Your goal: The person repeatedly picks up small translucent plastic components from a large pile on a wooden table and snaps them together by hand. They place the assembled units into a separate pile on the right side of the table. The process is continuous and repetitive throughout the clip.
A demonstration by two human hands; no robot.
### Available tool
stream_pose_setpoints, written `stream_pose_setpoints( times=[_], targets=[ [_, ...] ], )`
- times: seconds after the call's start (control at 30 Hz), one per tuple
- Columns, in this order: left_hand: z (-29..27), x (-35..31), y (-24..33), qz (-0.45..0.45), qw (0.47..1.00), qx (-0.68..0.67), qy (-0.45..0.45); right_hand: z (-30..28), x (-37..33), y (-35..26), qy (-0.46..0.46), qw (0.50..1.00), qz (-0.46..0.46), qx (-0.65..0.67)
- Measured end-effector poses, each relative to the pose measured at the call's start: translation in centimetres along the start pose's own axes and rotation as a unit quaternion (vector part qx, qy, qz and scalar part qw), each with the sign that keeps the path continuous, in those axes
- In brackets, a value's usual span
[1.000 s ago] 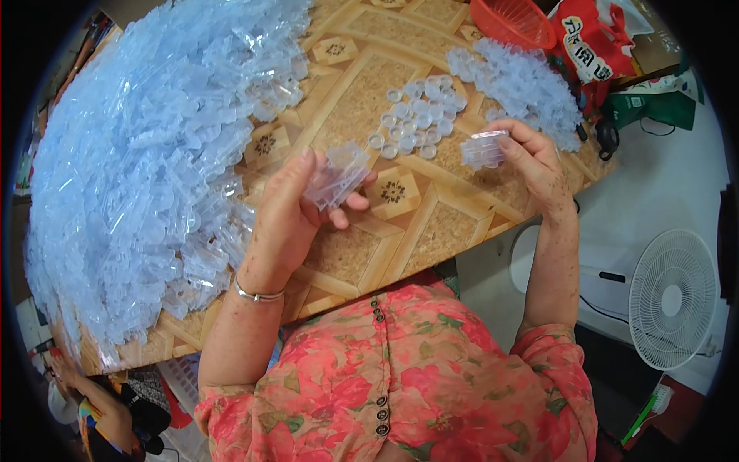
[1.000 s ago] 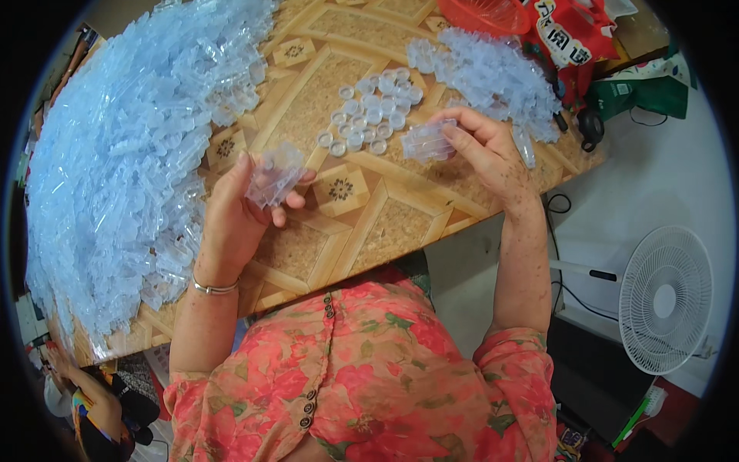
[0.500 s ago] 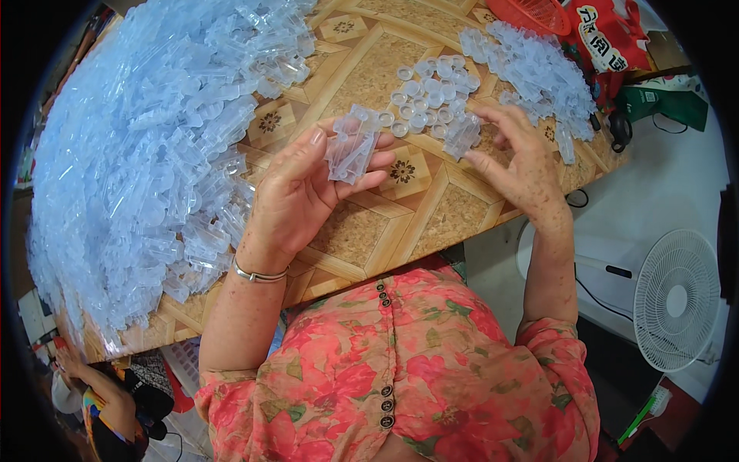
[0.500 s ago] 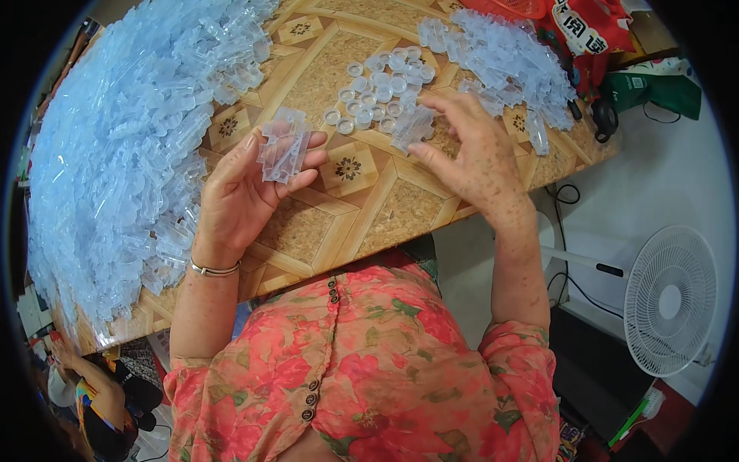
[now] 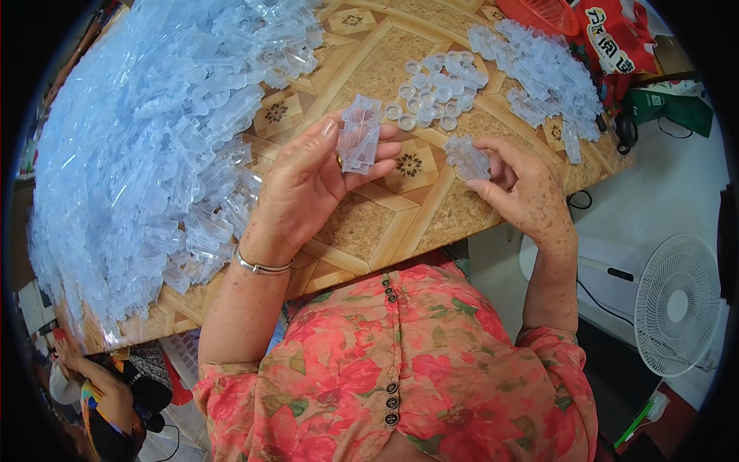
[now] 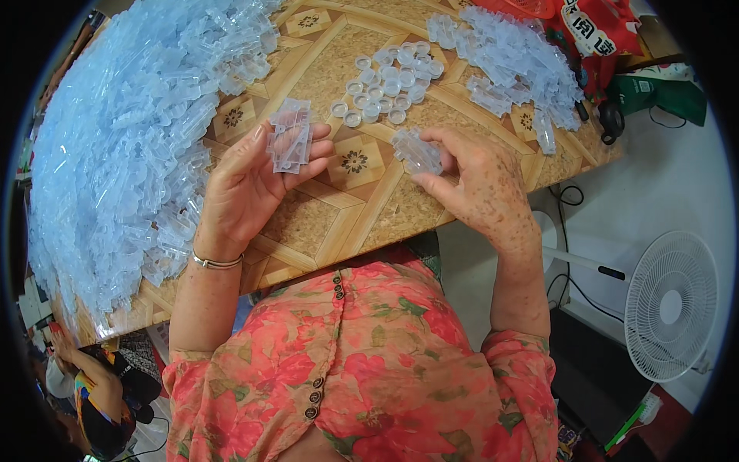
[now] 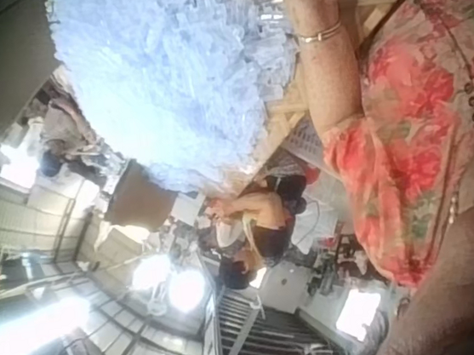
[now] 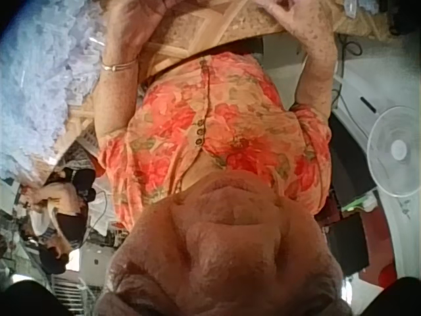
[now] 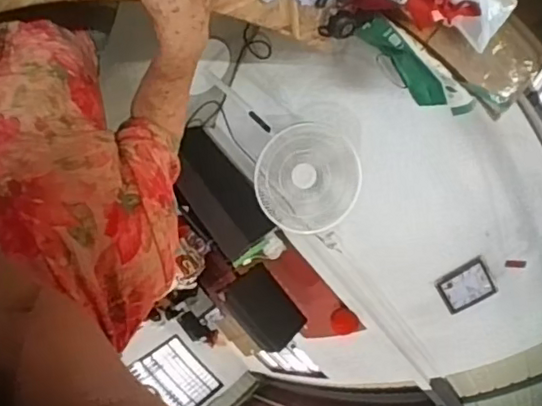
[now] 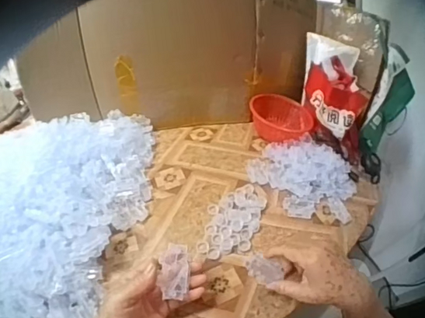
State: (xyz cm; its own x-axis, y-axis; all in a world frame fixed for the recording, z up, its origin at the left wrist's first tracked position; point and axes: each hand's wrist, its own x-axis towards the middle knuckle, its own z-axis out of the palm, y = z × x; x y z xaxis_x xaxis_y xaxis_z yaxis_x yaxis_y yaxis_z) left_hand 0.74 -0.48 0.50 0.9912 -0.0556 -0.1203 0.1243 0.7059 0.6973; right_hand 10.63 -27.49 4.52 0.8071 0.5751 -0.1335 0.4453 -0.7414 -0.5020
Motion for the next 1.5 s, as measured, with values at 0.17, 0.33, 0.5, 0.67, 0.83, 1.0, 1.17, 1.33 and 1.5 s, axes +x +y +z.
stream_pose_setpoints(
  times=[0.17,0.33,0.5,0.67,0.83,1.0,1.17,1.33,1.5],
  targets=[
    [0.2,-0.1,0.1,-0.009,1.000,-0.004,-0.001,-0.2,0.8,0.1,0.014,0.993,-0.117,0.029],
    [0.4,-0.1,0.2,-0.014,1.000,0.000,-0.001,-1.2,0.8,-1.6,-0.098,0.994,-0.038,-0.003],
    [0.0,0.0,-0.3,-0.021,1.000,0.000,-0.005,-0.3,1.2,-1.8,-0.054,0.990,-0.128,0.025],
    [0.4,-0.2,-0.1,-0.010,1.000,0.013,-0.014,0.0,1.3,-2.0,-0.089,0.990,-0.107,-0.022],
    [0.4,-0.1,-0.1,-0.014,1.000,0.020,-0.015,0.7,0.9,-2.8,-0.066,0.993,-0.099,0.011],
    [0.0,-0.1,-0.2,-0.012,1.000,0.020,0.001,0.8,1.8,-3.1,-0.024,0.982,-0.188,0.005],
    [-0.1,-0.1,0.0,-0.009,1.000,0.021,-0.001,1.2,2.8,-2.5,-0.048,0.970,-0.236,-0.036],
    [-0.1,0.1,-0.2,-0.007,1.000,0.010,-0.004,1.3,2.6,-3.2,-0.055,0.983,-0.175,0.001],
    [-0.4,0.1,-0.6,-0.018,1.000,-0.003,-0.022,2.2,2.7,-4.2,0.058,0.963,-0.207,0.160]
  ],
)
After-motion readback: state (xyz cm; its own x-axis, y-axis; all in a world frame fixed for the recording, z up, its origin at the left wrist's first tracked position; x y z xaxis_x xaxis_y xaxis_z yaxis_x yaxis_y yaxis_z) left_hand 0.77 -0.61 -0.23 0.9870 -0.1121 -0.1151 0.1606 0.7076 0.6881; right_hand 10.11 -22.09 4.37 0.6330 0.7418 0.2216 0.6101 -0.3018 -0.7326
